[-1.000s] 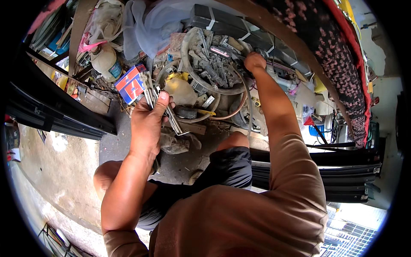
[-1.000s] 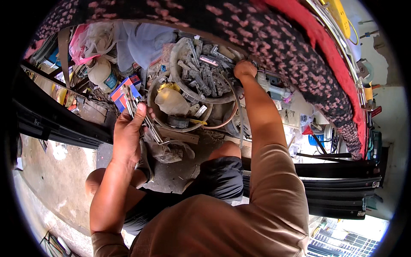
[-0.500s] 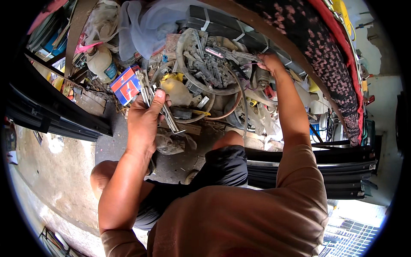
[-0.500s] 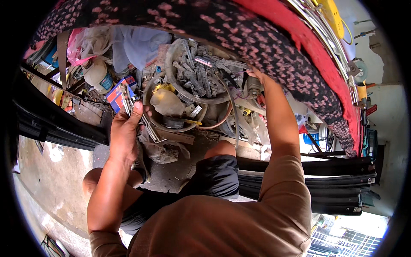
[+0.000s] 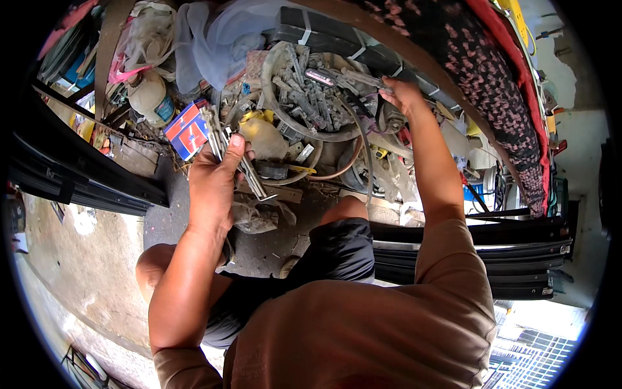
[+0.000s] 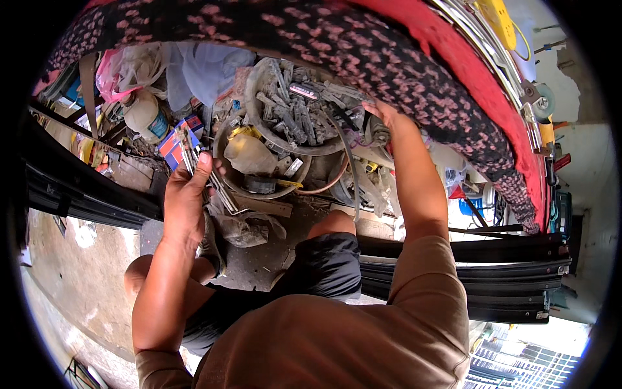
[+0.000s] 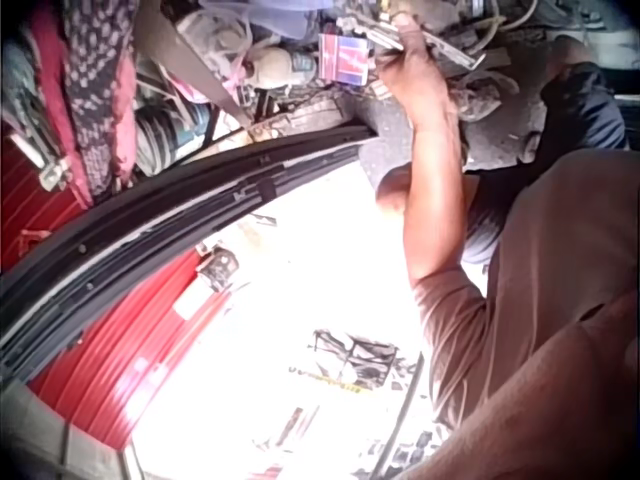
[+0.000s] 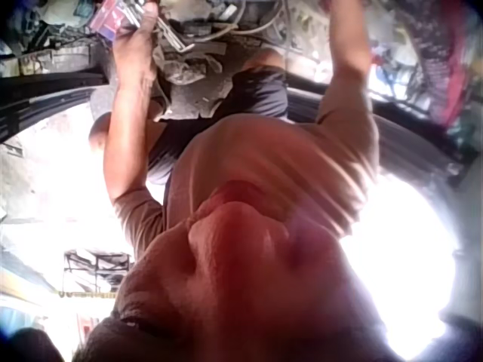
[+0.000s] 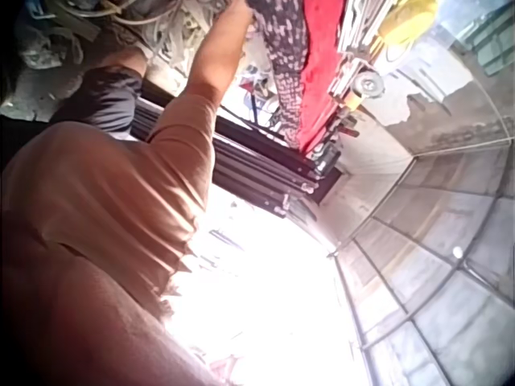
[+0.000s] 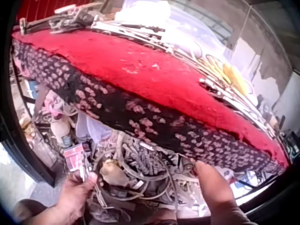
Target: The person picks up several metal hinges and brackets one at a time, turning them over in their hands, and then reaches into a bucket to gather more metal pieces before placing the group together on a table.
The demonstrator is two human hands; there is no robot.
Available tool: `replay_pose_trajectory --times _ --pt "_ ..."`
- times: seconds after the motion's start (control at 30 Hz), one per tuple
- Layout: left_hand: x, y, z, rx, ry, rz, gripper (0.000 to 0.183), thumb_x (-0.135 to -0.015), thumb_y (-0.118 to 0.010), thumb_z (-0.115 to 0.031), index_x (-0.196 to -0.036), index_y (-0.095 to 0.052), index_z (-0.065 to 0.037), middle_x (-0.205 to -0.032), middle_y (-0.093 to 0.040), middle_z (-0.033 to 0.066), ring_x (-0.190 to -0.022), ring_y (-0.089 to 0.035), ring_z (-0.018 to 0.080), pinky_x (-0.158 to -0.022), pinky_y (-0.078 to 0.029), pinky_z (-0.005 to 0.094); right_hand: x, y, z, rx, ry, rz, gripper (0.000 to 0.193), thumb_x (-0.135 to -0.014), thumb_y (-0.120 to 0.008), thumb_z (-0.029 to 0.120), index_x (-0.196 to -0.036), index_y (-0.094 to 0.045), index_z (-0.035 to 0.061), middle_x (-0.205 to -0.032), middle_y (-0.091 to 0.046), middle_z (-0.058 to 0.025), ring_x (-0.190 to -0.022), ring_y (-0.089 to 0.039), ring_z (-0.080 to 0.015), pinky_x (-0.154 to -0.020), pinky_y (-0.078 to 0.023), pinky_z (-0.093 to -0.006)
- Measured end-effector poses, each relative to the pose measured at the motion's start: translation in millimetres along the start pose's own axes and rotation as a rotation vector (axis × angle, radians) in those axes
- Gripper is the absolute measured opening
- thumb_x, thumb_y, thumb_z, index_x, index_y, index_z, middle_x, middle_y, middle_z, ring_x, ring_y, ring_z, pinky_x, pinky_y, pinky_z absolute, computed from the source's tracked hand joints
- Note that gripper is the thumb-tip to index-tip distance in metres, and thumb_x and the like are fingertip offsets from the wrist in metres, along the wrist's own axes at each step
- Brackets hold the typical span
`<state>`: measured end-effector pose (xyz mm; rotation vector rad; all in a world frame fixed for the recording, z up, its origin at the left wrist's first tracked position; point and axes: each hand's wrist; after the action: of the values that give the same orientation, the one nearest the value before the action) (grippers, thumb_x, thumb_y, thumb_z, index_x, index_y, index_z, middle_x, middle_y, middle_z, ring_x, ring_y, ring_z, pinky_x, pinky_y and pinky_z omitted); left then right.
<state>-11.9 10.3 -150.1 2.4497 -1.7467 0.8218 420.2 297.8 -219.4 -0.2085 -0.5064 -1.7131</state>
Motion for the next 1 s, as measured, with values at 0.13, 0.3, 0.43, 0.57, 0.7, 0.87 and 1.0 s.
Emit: replay_pose_trajectory --times 0.13,0.3,0.43,0.57,0.7,0.87,1.0 --pt "-1.1 -2.5 2.3 -0.009 -0.001 0.016 0.018 -0.100 -0.076 -0.032 -0.105 -0.071 -0.015 -0.092 -0.075 -0.0034 -0.084 -0.067 0.0061 -0.066 -0.044 0.0231 -45.0 7.7 -22.7 0.003 0.287 -0.040 0.033 -0.101 -0.074 0.025 -0.123 -0.071 0.0007 -0.116 -0.072 -0.0098 -0.094 -0.074 -0.0229 -0.087 -0.064 -0.0321" --pt "-2.3 -3.7 4.3 -0.012 0.010 0.005 0.019 -0.101 -0.075 -0.032 -0.107 -0.071 -0.014 -0.092 -0.075 -0.0034 -0.083 -0.067 0.0064 -0.065 -0.044 0.0230 -51.2 18.4 -42.2 1.325 0.901 -0.158 0.027 -0.093 -0.072 0.026 -0.116 -0.077 0.0127 -0.108 -0.078 -0.0161 -0.102 -0.074 -0.0337 -0.092 -0.056 -0.0420" --pt "0.4 -2.8 3.7 0.005 -0.012 0.017 0.018 -0.101 -0.075 -0.030 -0.108 -0.071 -0.014 -0.093 -0.075 -0.0023 -0.083 -0.067 0.0068 -0.064 -0.044 0.0225 -8.0 1.9 -43.2 1.644 0.752 0.082 0.029 -0.089 -0.072 0.029 -0.115 -0.078 0.0152 -0.108 -0.077 -0.0159 -0.105 -0.072 -0.0363 -0.097 -0.055 -0.0469" --pt "2.1 -5.3 1.4 0.020 0.001 0.005 0.017 -0.102 -0.074 -0.029 -0.107 -0.071 -0.013 -0.092 -0.075 -0.0009 -0.082 -0.067 0.0071 -0.063 -0.044 0.0219 3.5 -10.9 -36.6 1.745 0.660 0.098 0.024 -0.091 -0.071 0.031 -0.105 -0.077 0.0133 -0.109 -0.076 -0.0162 -0.108 -0.071 -0.0371 -0.097 -0.055 -0.0499" --pt "2.7 -3.5 0.9 0.017 -0.004 0.011 0.018 -0.101 -0.075 -0.029 -0.107 -0.071 -0.012 -0.093 -0.075 -0.0006 -0.082 -0.067 0.0073 -0.062 -0.044 0.0223 2.9 -18.5 -21.5 1.668 0.741 -0.012 0.022 -0.091 -0.071 0.030 -0.102 -0.076 0.0112 -0.107 -0.076 -0.0177 -0.105 -0.072 -0.0373 -0.092 -0.057 -0.0499" --pt "4.2 -2.9 -2.3 0.037 0.009 0.000 0.018 -0.101 -0.075 -0.028 -0.107 -0.071 -0.012 -0.093 -0.075 -0.0008 -0.082 -0.068 0.0074 -0.062 -0.044 0.0224 -9.3 -8.6 6.5 1.498 1.139 -0.199 0.016 -0.091 -0.072 0.024 -0.102 -0.075 0.0117 -0.105 -0.075 -0.0202 -0.101 -0.072 -0.0400 -0.086 -0.057 -0.0504" --pt "0.7 -4.1 -2.7 0.020 0.012 -0.004 0.020 -0.100 -0.076 -0.031 -0.107 -0.072 -0.013 -0.094 -0.075 -0.0019 -0.084 -0.068 0.0069 -0.065 -0.045 0.0233 -31.5 6.9 2.5 1.419 1.083 -0.269 0.017 -0.093 -0.073 0.022 -0.105 -0.076 0.0114 -0.107 -0.074 -0.0203 -0.105 -0.070 -0.0403 -0.086 -0.055 -0.0497"
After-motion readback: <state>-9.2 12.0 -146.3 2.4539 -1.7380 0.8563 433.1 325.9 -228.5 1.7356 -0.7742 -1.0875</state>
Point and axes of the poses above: each hand's wrist, its own x-axis away from the middle knuckle, its own y-axis out of the back of the hand, z = x × y
